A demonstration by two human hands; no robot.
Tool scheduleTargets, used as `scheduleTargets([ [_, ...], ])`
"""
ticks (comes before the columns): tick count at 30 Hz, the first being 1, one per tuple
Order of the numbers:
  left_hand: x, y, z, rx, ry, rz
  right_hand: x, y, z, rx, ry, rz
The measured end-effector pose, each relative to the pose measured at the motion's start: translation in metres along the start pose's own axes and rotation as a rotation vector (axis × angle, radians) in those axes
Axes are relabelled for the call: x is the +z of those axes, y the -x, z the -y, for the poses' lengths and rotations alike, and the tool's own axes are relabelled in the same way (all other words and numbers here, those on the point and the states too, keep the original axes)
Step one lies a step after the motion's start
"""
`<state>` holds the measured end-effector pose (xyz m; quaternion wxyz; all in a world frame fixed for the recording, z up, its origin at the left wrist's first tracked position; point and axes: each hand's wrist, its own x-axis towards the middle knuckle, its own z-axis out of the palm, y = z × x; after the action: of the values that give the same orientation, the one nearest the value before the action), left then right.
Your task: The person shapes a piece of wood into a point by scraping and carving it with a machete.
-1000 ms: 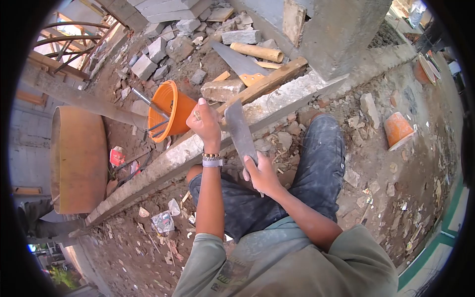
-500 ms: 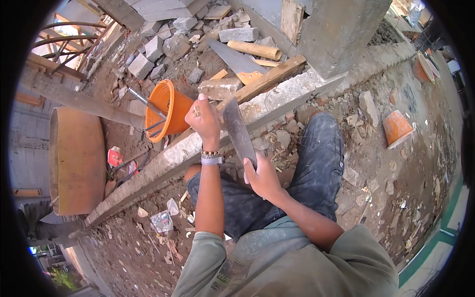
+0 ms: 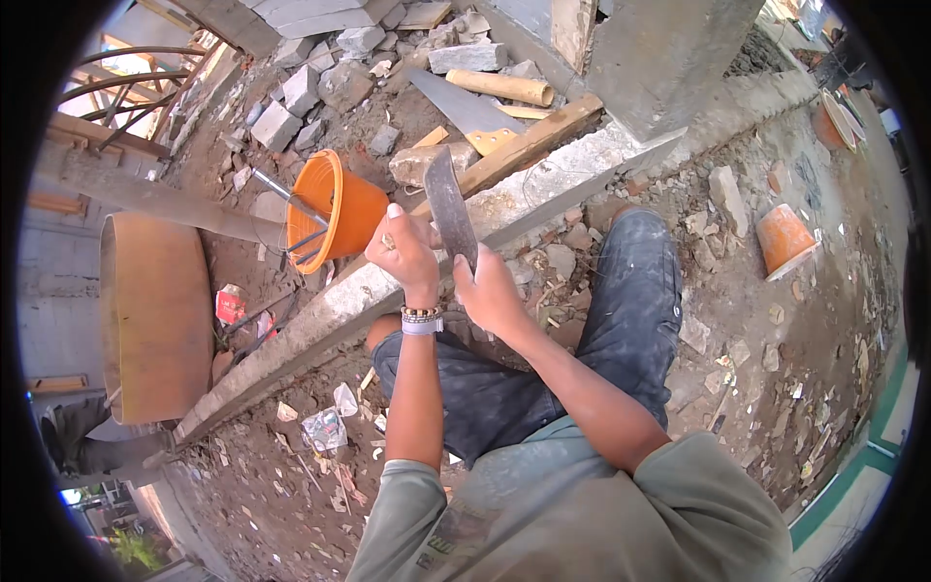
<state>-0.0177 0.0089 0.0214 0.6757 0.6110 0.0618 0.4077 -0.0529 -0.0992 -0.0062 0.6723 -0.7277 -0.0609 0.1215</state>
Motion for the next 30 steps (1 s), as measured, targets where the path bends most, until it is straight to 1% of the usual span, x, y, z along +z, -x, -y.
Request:
scheduleTargets([
  [3, 0.013, 0.009, 0.002, 0.055, -0.107, -0.072, -0.002, 0.024, -0.012, 0.03, 0.115, -0.027],
  [6, 0.012, -0.005, 0.0, -0.035, -0.034, -0.103, -0.003, 0.063, -0.022, 0.036, 0.149, -0.007],
  [7, 0.009, -0.009, 0.002, -0.045, -0.019, -0.075, -0.011, 0.068, 0.007, 0.166, -0.021, 0.06],
  [11, -0.003, -0.003, 0.004, -0.06, -0.015, 0.026, 0.001, 0.026, 0.006, 0.185, -0.091, 0.025],
  [12, -0.004, 0.0, 0.002, -0.049, -0.023, 0.045, 0.007, 0.0, -0.006, 0.053, -0.016, -0.035],
  [13, -0.001, 0.007, 0.002, 0.004, -0.046, 0.087, 0.013, -0.023, -0.017, -0.087, 0.056, -0.097],
  [16, 0.009, 0.007, -0.005, -0.031, -0.008, -0.007, 0.0, -0.032, 0.007, 0.105, 0.096, 0.052],
  [17, 0.011, 0.007, -0.005, -0.023, -0.054, -0.048, 0.007, -0.024, -0.007, 0.109, 0.191, -0.008],
  [20, 0.003, -0.01, 0.004, -0.052, -0.005, -0.129, -0.002, 0.034, 0.019, 0.252, -0.067, 0.071],
  [21, -0.002, -0.017, 0.005, -0.123, 0.064, -0.138, -0.001, 0.046, 0.017, 0.258, -0.064, 0.08],
  [23, -0.006, -0.02, 0.004, -0.121, 0.089, -0.092, 0.003, 0.061, 0.009, 0.276, -0.066, 0.095],
  [24, -0.01, -0.016, 0.002, -0.129, 0.091, -0.067, 0.009, 0.053, 0.0, 0.202, -0.036, 0.051],
  [26, -0.012, -0.007, 0.001, -0.086, 0.048, -0.032, 0.022, 0.009, -0.022, 0.045, 0.03, -0.037],
  [29, -0.011, -0.005, 0.002, -0.047, 0.05, -0.05, 0.027, -0.023, -0.026, 0.029, 0.065, -0.022],
  [30, -0.013, -0.004, 0.003, -0.041, 0.057, -0.065, 0.024, -0.011, -0.015, 0.118, 0.022, 0.01],
])
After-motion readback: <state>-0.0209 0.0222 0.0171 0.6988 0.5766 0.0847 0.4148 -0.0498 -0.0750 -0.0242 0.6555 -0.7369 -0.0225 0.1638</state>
